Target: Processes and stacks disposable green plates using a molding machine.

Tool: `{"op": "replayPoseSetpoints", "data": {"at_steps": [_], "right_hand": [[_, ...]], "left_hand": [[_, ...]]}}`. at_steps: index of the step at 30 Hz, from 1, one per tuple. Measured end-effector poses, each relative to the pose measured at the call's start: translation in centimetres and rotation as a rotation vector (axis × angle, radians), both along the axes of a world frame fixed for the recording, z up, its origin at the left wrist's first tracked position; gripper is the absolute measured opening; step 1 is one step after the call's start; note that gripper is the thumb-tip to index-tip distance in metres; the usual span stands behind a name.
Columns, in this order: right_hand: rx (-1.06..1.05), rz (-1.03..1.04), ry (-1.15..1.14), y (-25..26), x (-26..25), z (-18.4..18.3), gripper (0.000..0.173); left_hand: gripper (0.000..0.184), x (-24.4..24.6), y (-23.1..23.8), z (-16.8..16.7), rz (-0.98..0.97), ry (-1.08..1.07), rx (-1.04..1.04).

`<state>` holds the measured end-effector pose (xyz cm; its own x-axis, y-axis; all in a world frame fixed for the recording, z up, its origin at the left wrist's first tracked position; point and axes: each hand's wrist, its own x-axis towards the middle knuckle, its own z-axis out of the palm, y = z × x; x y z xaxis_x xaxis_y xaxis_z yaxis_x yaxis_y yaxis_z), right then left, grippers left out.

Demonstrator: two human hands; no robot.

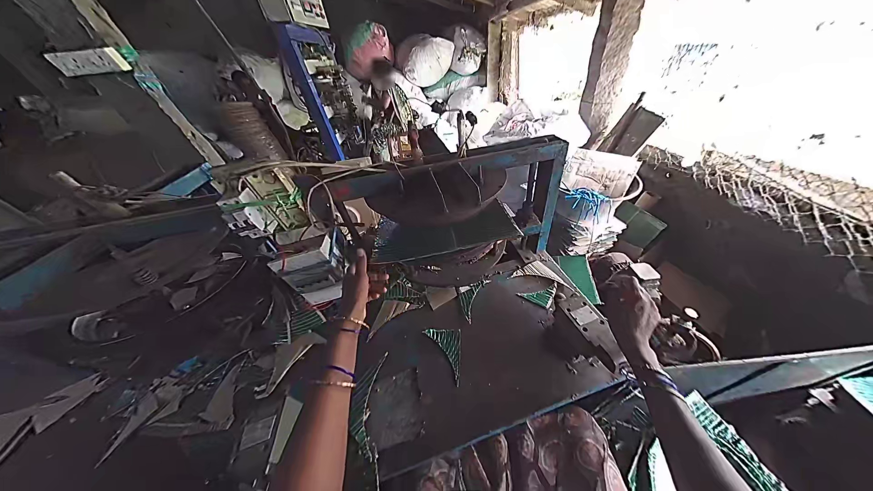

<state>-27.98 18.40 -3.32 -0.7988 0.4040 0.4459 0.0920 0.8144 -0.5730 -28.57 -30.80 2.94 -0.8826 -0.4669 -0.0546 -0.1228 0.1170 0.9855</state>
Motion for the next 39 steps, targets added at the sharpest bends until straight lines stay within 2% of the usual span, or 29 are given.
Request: {"op": "replayPoseSetpoints", "data": {"at_steps": [2,5,8,11,16,17,18,19,21,25,29,35,36,37,39], "right_hand": [[0.057,0.041,-0.098,-0.7,-1.3,-0.2,0.028],[0.105,-0.021,-0.223,-2.1,-3.1,0.3,0.025],[0.134,-0.043,-0.305,-1.7,-3.0,0.1,0.025],[0.140,-0.036,-0.324,-2.0,-2.9,0.3,0.027],[0.170,-0.061,-0.257,-2.5,-2.1,0.1,0.035],[0.124,-0.045,-0.337,-3.5,-1.0,2.1,0.038],[0.019,0.034,-0.560,-4.3,0.4,5.7,0.044],[-0.021,0.023,-0.528,-4.9,0.9,6.2,0.044],[0.005,-0.029,-0.348,-4.5,0.5,4.1,0.042],[-0.075,-0.002,-0.418,-5.2,1.6,6.0,0.041],[-0.061,-0.001,-0.336,-4.6,0.7,4.5,0.041],[-0.108,-0.052,-0.514,-5.5,2.5,7.8,0.040],[-0.134,-0.065,-0.479,-4.7,2.6,7.2,0.039],[-0.111,-0.085,-0.320,-3.1,2.6,4.5,0.037],[-0.119,0.018,0.008,0.3,4.7,-0.5,0.030]], "left_hand": [[0.062,3.6,2.2,-3.6,0.024,0.017,-0.027],[0.049,10.2,7.2,-11.5,-0.051,0.093,-0.236],[0.052,16.3,11.0,-19.9,-0.125,0.163,-0.645],[0.057,18.9,11.9,-23.0,-0.094,0.155,-0.882],[0.047,18.7,12.3,-23.3,-0.077,0.136,-0.948],[0.045,18.7,12.3,-23.2,-0.075,0.142,-0.957],[0.043,18.8,12.2,-23.2,-0.071,0.151,-0.964],[0.042,18.9,12.1,-23.1,-0.069,0.158,-0.968],[0.041,19.0,12.3,-22.9,-0.067,0.146,-0.955],[0.038,18.9,12.6,-23.0,-0.037,0.144,-0.940],[0.036,18.8,12.5,-23.4,-0.025,0.152,-0.970],[0.037,18.8,12.5,-23.4,-0.064,0.128,-1.014],[0.036,18.7,12.6,-23.5,-0.051,0.141,-1.014],[0.036,18.7,12.6,-23.6,-0.042,0.148,-1.016],[0.036,18.6,12.5,-23.8,-0.035,0.158,-1.021]]}}
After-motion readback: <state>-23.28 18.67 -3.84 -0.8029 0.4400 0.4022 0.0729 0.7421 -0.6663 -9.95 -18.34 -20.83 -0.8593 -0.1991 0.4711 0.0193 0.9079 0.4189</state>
